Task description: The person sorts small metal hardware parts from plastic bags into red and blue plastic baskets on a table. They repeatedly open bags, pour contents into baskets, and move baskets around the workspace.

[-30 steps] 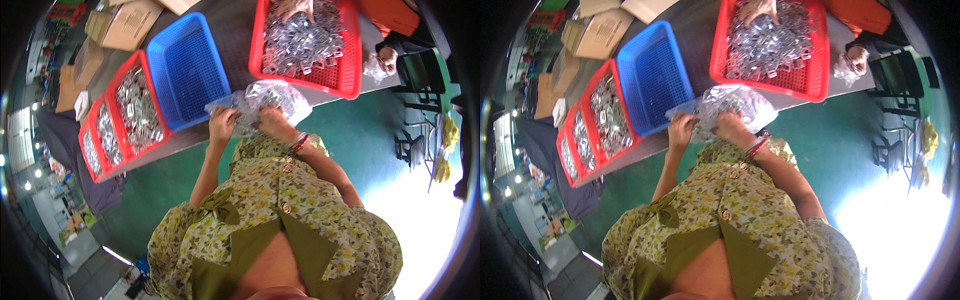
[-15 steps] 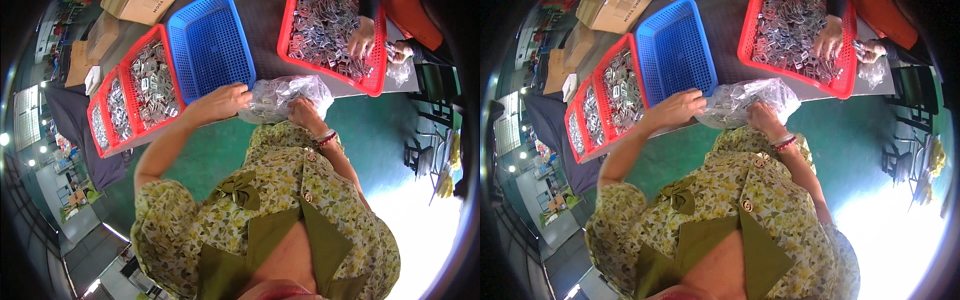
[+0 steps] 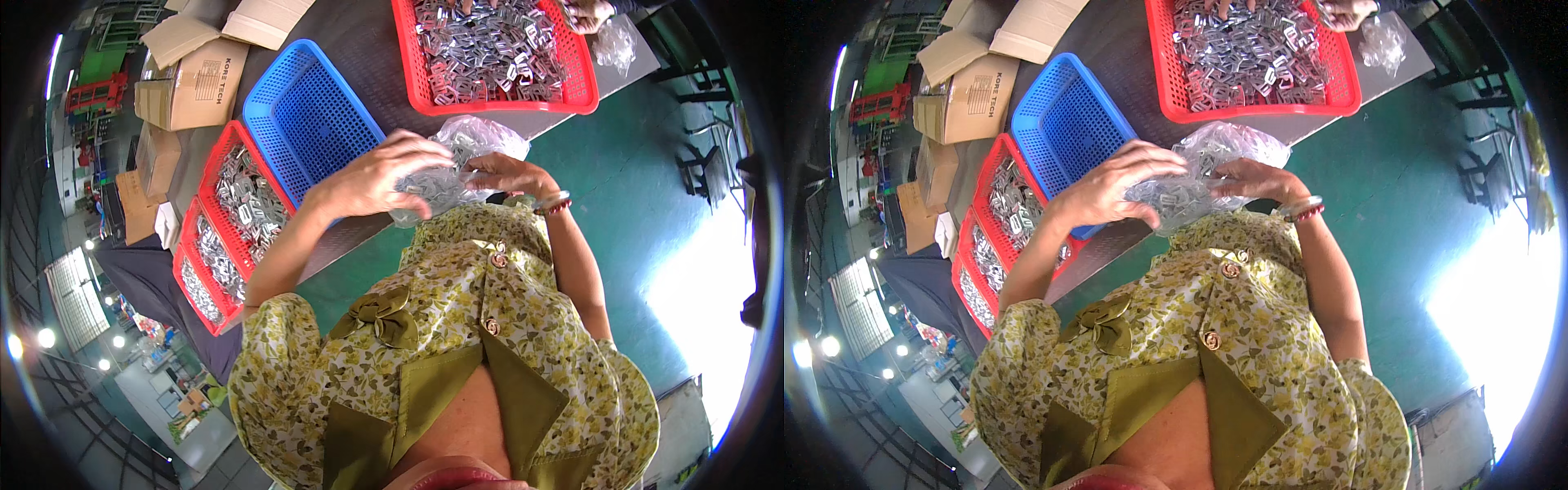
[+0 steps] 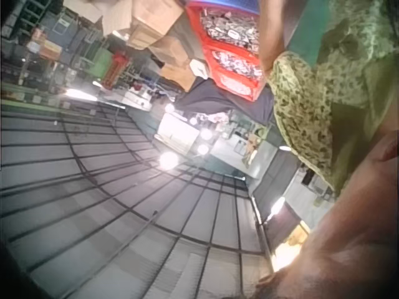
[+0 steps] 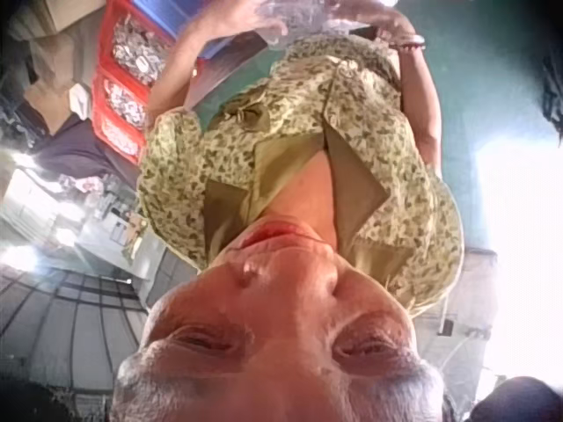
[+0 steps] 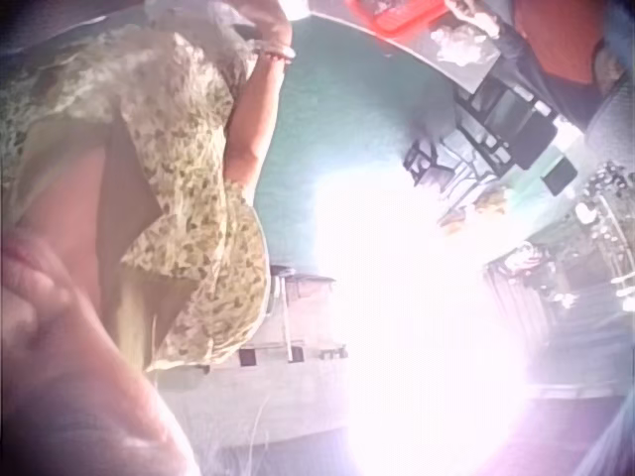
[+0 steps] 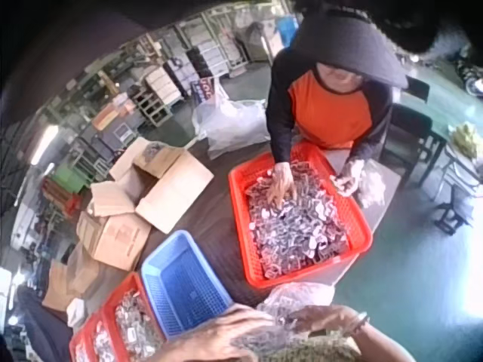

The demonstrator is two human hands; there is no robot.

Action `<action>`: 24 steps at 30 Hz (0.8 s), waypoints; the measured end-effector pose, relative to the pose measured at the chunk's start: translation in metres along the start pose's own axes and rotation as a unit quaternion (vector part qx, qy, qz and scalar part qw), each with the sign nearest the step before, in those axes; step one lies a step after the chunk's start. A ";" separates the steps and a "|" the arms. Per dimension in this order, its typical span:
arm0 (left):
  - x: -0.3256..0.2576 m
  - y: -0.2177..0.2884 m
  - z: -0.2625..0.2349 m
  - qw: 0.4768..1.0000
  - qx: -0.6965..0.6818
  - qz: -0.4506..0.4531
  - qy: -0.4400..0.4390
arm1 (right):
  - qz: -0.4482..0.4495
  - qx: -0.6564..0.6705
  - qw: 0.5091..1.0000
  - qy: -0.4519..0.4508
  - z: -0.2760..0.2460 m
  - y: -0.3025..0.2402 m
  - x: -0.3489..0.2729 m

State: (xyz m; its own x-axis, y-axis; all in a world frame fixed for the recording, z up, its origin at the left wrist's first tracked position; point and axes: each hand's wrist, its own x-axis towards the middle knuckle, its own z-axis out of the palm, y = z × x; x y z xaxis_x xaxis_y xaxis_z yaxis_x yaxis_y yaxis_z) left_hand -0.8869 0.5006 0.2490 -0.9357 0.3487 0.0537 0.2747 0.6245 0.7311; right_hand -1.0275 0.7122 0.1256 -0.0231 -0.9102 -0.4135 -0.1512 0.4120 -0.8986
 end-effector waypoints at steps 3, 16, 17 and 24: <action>0.025 -0.010 0.034 0.996 0.083 -0.004 -0.043 | 0.013 0.056 0.998 -0.032 -0.007 0.002 0.002; 0.037 -0.051 0.055 0.912 0.324 -0.037 -0.249 | 0.072 -0.071 0.979 0.178 0.012 0.033 0.063; 0.034 -0.041 0.054 0.899 0.323 -0.058 -0.290 | 0.074 -0.108 0.967 0.221 0.016 0.031 0.067; -0.019 -0.045 0.063 0.924 0.278 0.016 -0.263 | -0.012 -0.271 0.934 0.233 0.029 0.020 0.072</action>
State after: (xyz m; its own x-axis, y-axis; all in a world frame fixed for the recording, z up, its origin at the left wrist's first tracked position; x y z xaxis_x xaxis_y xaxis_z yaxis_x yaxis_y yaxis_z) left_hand -0.8673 0.5093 0.1719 -0.7288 0.5730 -0.3748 0.5086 0.8196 0.2638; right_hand -1.0032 0.6557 0.0738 -0.4224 -0.8899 -0.1721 -0.6319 0.4253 -0.6479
